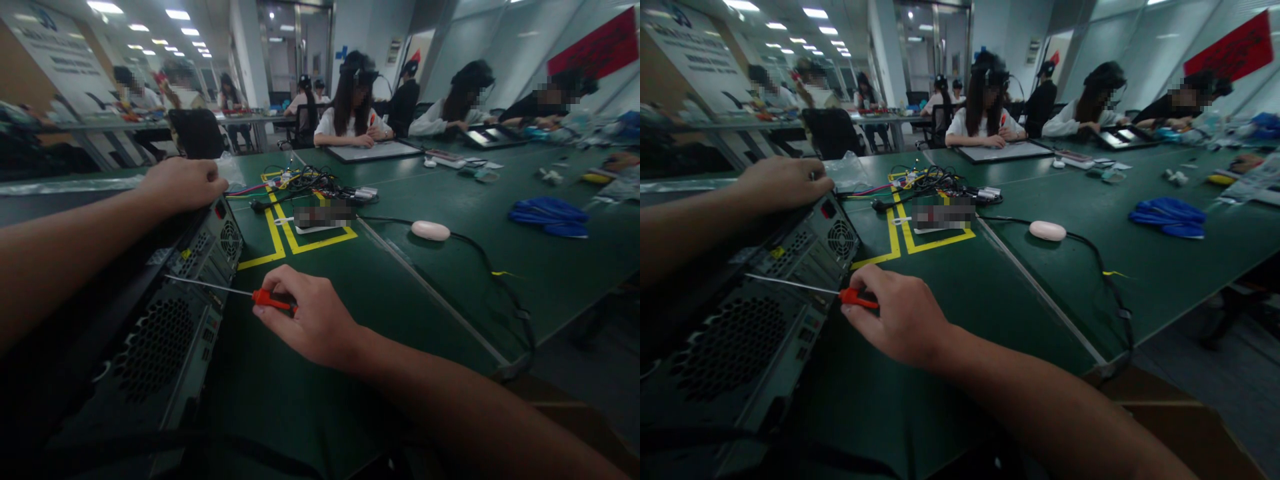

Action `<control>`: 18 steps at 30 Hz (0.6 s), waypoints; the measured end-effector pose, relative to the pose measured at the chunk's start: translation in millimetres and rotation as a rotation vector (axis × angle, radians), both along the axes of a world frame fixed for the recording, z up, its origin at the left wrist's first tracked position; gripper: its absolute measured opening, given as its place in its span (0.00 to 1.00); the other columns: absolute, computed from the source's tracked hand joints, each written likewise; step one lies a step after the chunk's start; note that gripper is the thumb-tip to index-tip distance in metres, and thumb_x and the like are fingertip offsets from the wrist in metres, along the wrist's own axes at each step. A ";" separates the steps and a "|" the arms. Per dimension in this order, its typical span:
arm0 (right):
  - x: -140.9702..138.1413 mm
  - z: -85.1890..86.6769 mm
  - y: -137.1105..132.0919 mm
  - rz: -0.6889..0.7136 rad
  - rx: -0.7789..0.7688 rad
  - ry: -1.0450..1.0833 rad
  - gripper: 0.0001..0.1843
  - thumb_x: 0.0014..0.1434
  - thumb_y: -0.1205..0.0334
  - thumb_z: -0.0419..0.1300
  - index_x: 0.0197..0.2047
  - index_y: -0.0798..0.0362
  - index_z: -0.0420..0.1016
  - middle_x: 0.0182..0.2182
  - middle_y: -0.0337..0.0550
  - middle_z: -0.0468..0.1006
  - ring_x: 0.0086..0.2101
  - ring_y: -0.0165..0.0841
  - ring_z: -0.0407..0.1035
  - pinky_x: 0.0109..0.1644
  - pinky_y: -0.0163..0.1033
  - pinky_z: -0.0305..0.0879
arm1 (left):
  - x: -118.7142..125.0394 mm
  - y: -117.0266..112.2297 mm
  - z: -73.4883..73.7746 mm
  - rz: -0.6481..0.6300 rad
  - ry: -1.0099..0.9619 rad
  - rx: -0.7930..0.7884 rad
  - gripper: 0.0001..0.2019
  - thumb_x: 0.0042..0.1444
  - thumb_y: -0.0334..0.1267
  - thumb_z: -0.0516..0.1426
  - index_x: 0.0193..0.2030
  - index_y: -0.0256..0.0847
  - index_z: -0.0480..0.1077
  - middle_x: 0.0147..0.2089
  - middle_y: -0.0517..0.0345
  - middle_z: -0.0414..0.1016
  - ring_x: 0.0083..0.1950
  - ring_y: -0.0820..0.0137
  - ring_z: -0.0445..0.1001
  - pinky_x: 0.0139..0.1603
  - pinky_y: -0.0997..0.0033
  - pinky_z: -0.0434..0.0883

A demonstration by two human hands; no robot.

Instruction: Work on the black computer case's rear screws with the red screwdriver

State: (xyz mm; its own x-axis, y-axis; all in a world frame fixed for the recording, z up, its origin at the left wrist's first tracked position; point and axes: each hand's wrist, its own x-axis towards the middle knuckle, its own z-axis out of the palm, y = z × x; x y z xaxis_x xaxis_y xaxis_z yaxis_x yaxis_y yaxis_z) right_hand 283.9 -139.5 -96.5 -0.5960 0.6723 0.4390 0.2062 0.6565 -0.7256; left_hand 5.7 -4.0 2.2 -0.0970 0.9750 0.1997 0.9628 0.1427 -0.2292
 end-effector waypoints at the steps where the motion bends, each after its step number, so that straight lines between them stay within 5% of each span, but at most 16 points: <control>1: 0.0 -0.1 0.0 0.003 -0.001 0.000 0.08 0.68 0.58 0.65 0.46 0.50 0.72 0.36 0.38 0.81 0.34 0.33 0.74 0.40 0.38 0.65 | -0.2 0.2 0.1 0.001 -0.001 -0.001 0.31 0.65 0.54 0.44 0.58 0.35 0.76 0.55 0.29 0.80 0.59 0.37 0.79 0.57 0.41 0.75; 18: 0.1 1.1 -0.1 -0.012 -0.002 0.033 0.09 0.69 0.55 0.65 0.46 0.50 0.75 0.39 0.41 0.83 0.38 0.34 0.77 0.44 0.39 0.67 | -5.5 2.9 -2.6 0.001 -0.034 0.017 0.33 0.65 0.57 0.44 0.59 0.36 0.77 0.56 0.32 0.81 0.57 0.42 0.79 0.59 0.41 0.74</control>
